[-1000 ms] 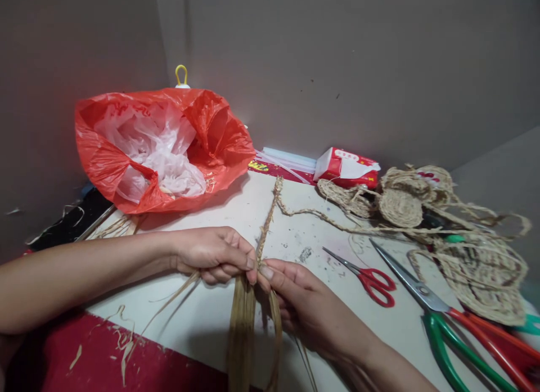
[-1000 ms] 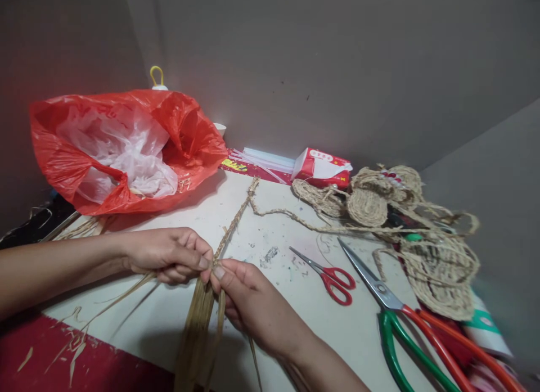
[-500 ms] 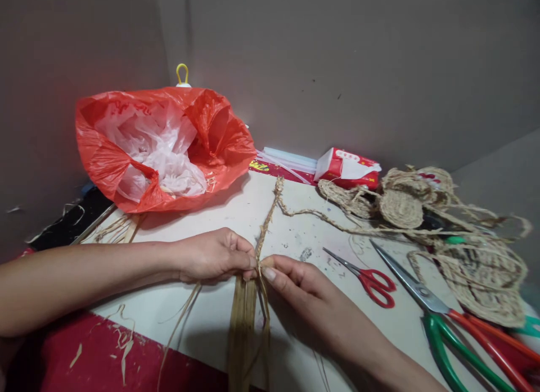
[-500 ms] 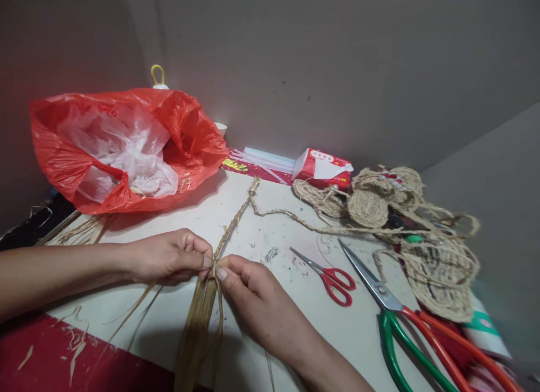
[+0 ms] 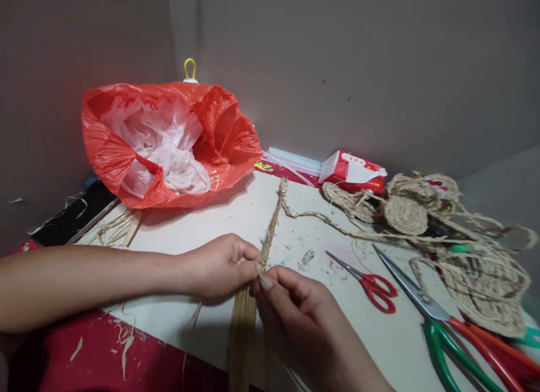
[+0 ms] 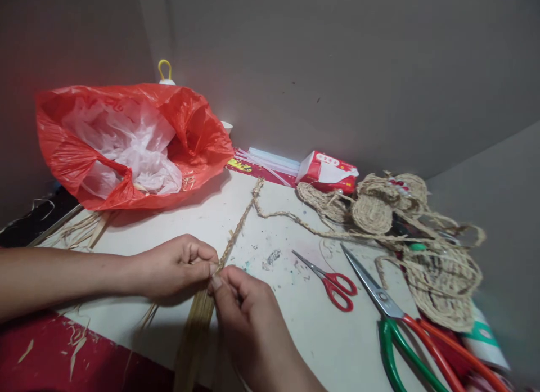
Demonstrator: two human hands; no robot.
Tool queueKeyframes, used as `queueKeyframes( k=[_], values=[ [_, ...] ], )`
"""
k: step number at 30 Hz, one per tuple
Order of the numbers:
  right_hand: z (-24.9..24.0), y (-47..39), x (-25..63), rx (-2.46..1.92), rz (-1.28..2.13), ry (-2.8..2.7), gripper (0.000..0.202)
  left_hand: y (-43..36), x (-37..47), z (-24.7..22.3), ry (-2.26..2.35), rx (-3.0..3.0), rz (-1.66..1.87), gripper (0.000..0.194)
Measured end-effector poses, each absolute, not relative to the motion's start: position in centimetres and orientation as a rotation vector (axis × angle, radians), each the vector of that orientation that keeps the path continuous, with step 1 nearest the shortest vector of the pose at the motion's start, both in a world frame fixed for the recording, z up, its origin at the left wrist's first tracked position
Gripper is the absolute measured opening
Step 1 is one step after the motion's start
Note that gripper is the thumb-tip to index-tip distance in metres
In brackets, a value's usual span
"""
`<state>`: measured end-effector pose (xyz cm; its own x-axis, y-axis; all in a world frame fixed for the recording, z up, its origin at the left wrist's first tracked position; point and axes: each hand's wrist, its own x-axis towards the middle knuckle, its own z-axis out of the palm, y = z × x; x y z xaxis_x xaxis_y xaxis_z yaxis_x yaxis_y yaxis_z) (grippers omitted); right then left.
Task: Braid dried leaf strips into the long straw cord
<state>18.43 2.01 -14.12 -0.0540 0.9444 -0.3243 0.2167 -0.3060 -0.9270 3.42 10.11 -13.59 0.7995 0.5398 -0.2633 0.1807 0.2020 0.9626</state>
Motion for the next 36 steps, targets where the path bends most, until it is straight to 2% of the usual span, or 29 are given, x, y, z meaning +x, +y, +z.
queueKeyframes(
  k=[5, 9, 15, 20, 22, 24, 26, 29, 31, 36],
  values=[
    [-15.6, 1.1, 17.8, -1.778, 0.899, -1.672, 0.024, 10.1, 3.4, -14.1, 0.657, 1.251, 0.239, 0.025],
    [-16.1, 0.8, 17.9, -1.788, 0.443, -1.881, 0.015, 9.9, 3.5, -14.1, 0.671, 1.207, 0.231, 0.032],
    [-16.5, 0.3, 16.3, -1.750, 0.288, -2.103, 0.008, 9.8, 3.8, -14.3, 0.709, 1.174, 0.229, 0.028],
    [-14.6, -1.3, 16.9, -1.366, 0.681, -2.191, 0.017, 10.4, 3.3, -13.5, 0.743, 1.253, 0.176, 0.029],
    [-12.8, -0.9, 18.3, -1.403, 0.857, -1.923, 0.020, 10.6, 3.0, -13.0, 0.723, 1.249, 0.198, 0.031],
    [-11.3, 0.2, 19.6, -1.578, 0.857, -1.556, 0.028, 10.7, 2.9, -12.7, 0.713, 1.225, 0.205, 0.031],
    [-10.9, 1.7, 20.2, -1.626, 0.931, -1.305, 0.026, 10.7, 2.9, -12.6, 0.672, 1.177, 0.217, 0.029],
    [-12.1, 3.1, 19.7, -1.454, 1.540, -1.138, 0.035, 10.7, 3.1, -12.6, 0.570, 1.115, 0.244, 0.028],
    [-13.1, 3.3, 19.3, -1.352, 1.808, -1.092, 0.038, 10.8, 3.3, -12.6, 0.589, 1.121, 0.227, 0.027],
    [-13.7, 3.6, 19.9, -1.379, 1.837, -1.240, 0.044, 11.4, 3.2, -12.5, 0.585, 1.268, 0.100, 0.023]
  ],
)
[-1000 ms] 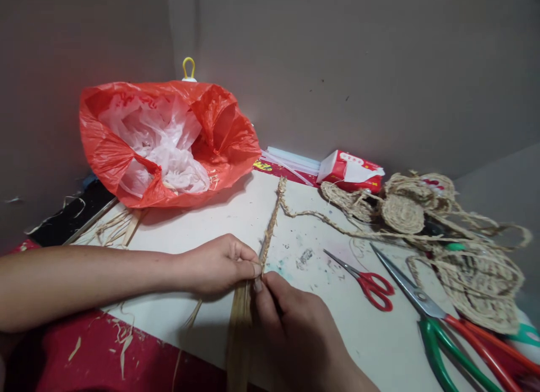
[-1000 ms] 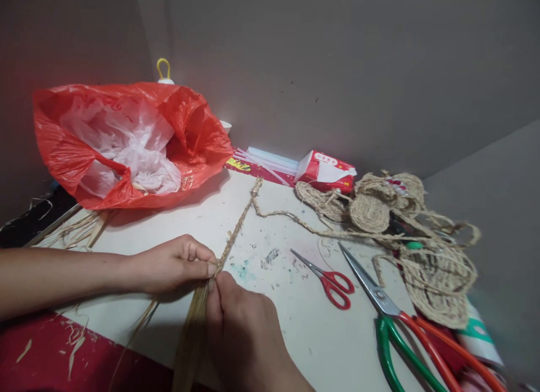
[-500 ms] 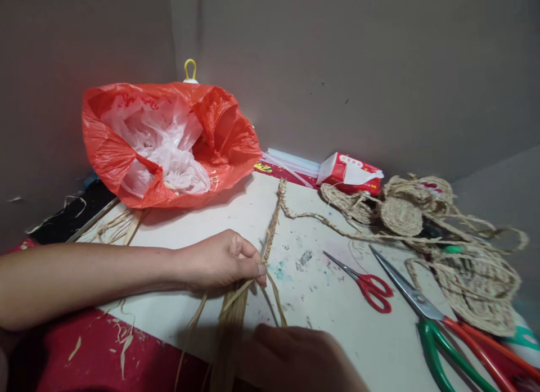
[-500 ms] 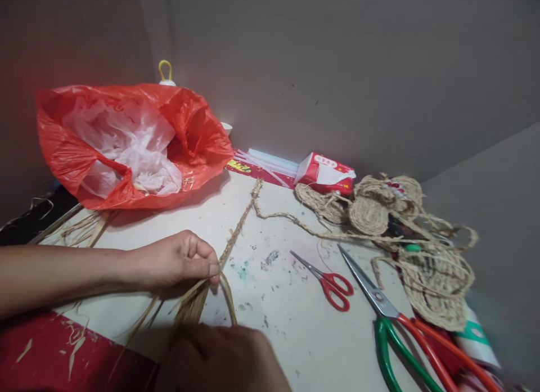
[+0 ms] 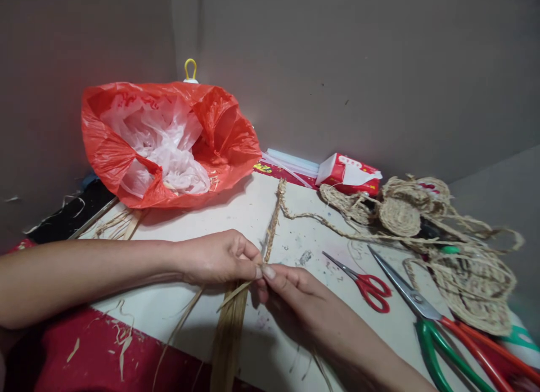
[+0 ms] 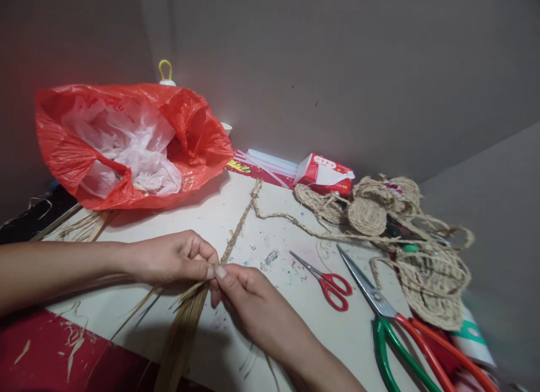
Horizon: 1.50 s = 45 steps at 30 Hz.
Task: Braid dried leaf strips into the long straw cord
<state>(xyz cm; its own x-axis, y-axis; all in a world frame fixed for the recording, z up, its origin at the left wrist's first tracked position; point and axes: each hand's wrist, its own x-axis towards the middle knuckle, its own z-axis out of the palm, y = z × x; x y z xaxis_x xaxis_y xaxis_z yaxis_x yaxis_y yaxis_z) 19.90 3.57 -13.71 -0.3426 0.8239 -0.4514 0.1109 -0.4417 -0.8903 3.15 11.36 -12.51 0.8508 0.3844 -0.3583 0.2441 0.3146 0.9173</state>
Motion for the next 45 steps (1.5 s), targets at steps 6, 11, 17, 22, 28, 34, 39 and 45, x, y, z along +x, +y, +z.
queueKeyframes(
  k=[6, 11, 17, 22, 28, 34, 39, 45],
  values=[
    [-14.2, 3.8, 20.0, -1.324, 1.839, -1.142, 0.046, 11.2, 2.8, -12.3, 0.665, 1.686, 0.056, 0.020],
    [-15.5, 3.0, 18.8, -1.425, 1.696, -0.988, 0.041, 11.0, 2.7, -11.4, 0.628, 1.693, -0.003, 0.022],
    [-15.8, 2.2, 17.5, -1.287, 1.660, -0.812, 0.041, 9.3, 2.9, -11.6, 0.759, 1.422, -0.104, 0.027],
    [-15.4, 1.4, 16.7, -1.234, 1.719, -0.640, 0.040, 7.2, 3.4, -12.9, 0.800, 1.410, 0.071, 0.013],
    [-15.4, 1.5, 16.6, -1.224, 1.704, -0.694, 0.036, 6.0, 3.2, -12.3, 0.856, 1.466, 0.119, 0.016],
    [-14.2, 2.1, 17.2, -1.164, 1.814, -0.563, 0.025, 8.7, 1.3, -9.5, 0.946, 1.724, 0.282, 0.021],
    [-13.7, 2.6, 18.0, -1.133, 1.890, -0.652, 0.029, 10.3, 2.6, -11.8, 0.750, 1.437, 0.236, 0.017],
    [-13.7, 3.4, 19.4, -1.240, 1.942, -0.784, 0.030, 10.1, 3.6, -13.4, 0.696, 1.514, 0.208, 0.024]
  ],
)
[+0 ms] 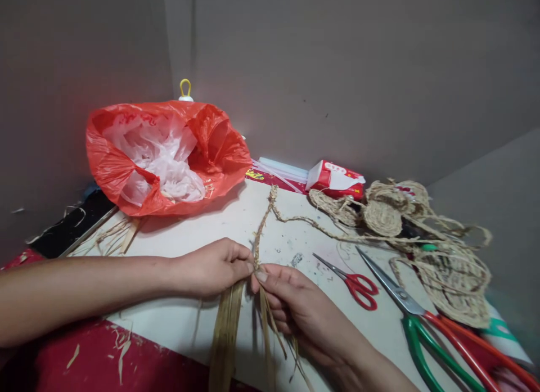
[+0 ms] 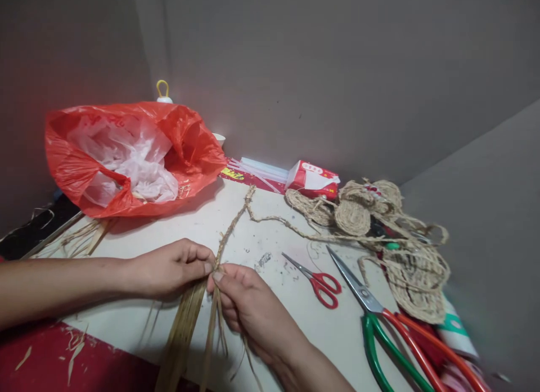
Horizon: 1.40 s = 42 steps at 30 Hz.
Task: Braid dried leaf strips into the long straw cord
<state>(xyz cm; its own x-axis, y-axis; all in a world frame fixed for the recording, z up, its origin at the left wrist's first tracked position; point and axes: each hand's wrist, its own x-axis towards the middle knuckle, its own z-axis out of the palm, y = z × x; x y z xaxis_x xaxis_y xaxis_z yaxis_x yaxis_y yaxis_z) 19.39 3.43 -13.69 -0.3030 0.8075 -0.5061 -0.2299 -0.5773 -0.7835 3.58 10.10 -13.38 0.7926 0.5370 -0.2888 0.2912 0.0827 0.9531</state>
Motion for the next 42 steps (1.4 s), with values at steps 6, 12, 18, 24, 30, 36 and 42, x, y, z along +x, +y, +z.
queueKeyframes(
  k=[6, 12, 18, 24, 30, 36, 42],
  values=[
    [-13.8, 4.0, 20.7, -1.361, 1.875, -1.198, 0.030, 10.3, 3.1, -12.8, 0.758, 1.694, 0.146, 0.022],
    [-13.7, 3.8, 20.6, -1.466, 1.419, -1.707, 0.028, 10.6, 3.5, -13.0, 0.670, 1.386, 0.111, 0.021],
    [-14.2, 2.8, 20.1, -1.569, 1.074, -1.869, 0.026, 10.1, 3.7, -13.3, 0.727, 1.287, 0.173, 0.023],
    [-13.3, 2.6, 20.7, -1.672, 1.022, -1.826, 0.028, 9.7, 3.4, -13.6, 0.772, 1.432, 0.177, 0.026],
    [-14.0, 1.4, 18.6, -1.592, 1.267, -1.575, 0.034, 9.2, 3.8, -14.1, 0.702, 1.257, 0.273, 0.028],
    [-16.6, 0.6, 17.3, -1.746, 0.864, -1.712, 0.015, 8.8, 3.9, -14.3, 0.738, 1.113, 0.324, 0.032],
    [-15.5, -0.9, 17.3, -1.540, 1.365, -1.486, 0.021, 9.2, 3.4, -13.2, 0.740, 1.098, 0.279, 0.032]
  ],
)
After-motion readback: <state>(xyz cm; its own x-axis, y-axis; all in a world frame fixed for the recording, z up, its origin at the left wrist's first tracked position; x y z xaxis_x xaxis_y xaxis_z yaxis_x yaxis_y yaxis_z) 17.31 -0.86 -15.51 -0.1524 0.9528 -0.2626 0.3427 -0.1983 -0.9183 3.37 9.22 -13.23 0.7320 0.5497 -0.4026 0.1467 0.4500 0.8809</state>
